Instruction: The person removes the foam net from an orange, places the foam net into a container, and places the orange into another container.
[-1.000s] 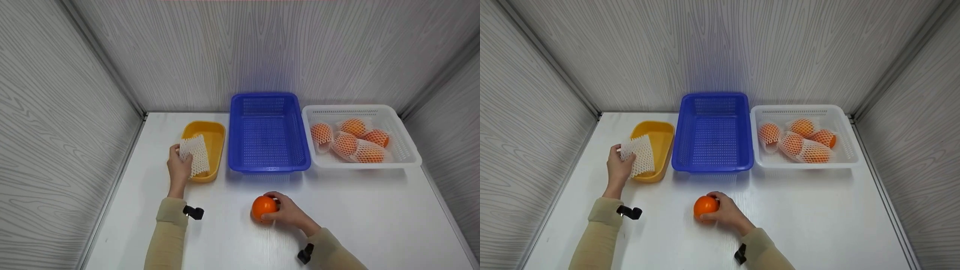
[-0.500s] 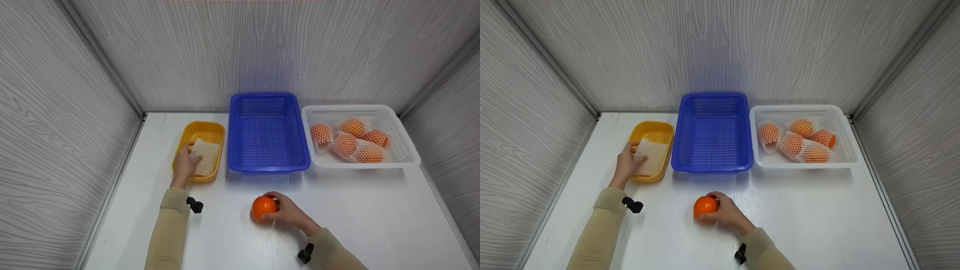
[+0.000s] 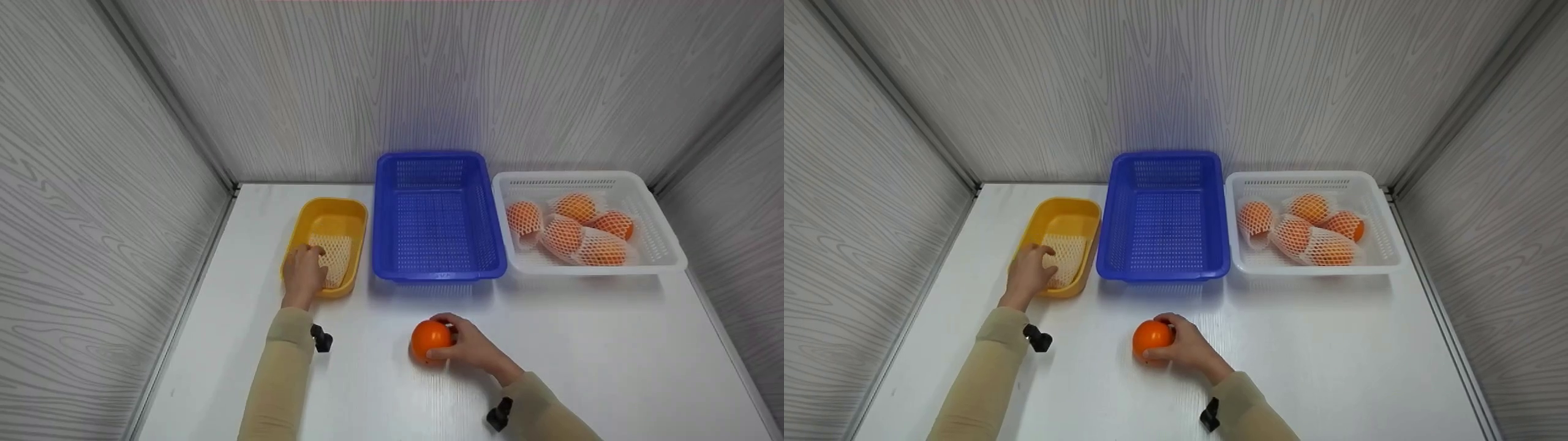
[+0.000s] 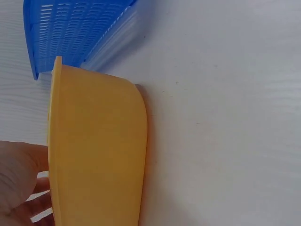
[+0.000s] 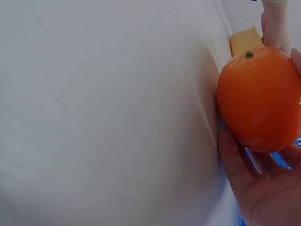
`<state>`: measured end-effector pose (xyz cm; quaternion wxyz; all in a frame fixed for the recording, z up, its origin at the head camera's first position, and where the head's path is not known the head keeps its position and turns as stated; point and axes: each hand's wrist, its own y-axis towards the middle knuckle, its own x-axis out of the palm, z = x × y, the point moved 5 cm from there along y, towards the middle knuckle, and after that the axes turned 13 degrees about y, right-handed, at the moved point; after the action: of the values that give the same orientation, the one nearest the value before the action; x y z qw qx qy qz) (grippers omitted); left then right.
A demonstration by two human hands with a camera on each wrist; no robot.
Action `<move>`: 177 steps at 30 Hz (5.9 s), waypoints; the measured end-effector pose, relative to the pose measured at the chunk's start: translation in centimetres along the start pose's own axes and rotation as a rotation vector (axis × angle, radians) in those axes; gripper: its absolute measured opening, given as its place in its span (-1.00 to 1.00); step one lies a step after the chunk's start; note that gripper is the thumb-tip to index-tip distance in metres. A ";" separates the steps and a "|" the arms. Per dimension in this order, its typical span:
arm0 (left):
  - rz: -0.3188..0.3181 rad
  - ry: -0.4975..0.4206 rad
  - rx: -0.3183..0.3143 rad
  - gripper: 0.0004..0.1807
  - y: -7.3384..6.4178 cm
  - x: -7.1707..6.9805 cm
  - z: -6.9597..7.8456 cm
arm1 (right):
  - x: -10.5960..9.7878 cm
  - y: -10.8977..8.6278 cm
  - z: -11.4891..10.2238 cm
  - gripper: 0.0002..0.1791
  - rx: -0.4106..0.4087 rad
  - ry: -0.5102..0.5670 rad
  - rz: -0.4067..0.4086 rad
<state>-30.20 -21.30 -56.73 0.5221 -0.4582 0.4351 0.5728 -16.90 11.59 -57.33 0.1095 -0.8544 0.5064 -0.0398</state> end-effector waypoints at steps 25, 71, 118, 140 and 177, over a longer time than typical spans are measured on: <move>-0.114 -0.084 0.027 -0.49 -1.5 -0.4 0.8 | -2.1 1.2 1.3 -0.27 -0.029 -0.042 0.075; 0.081 -0.769 -0.147 -0.56 -4.9 1.0 10.1 | -12.2 11.0 -12.5 -0.24 -0.153 -0.211 0.296; 0.076 -0.634 -0.129 -0.68 -6.7 0.3 9.6 | -12.7 14.7 -7.8 -0.29 0.212 -0.389 0.193; 0.068 -0.627 -0.127 -0.66 -6.7 0.5 9.2 | -13.2 14.0 -10.6 -0.35 0.099 -0.386 0.172; 0.158 -0.599 0.017 -0.60 -7.3 -0.2 9.5 | -27.5 2.7 -11.7 -0.27 0.071 -0.347 0.413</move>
<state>-23.54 -11.53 -54.73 0.5847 -0.2296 0.3009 0.7176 -34.64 32.63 -45.43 0.2304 -0.7228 0.6417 0.1126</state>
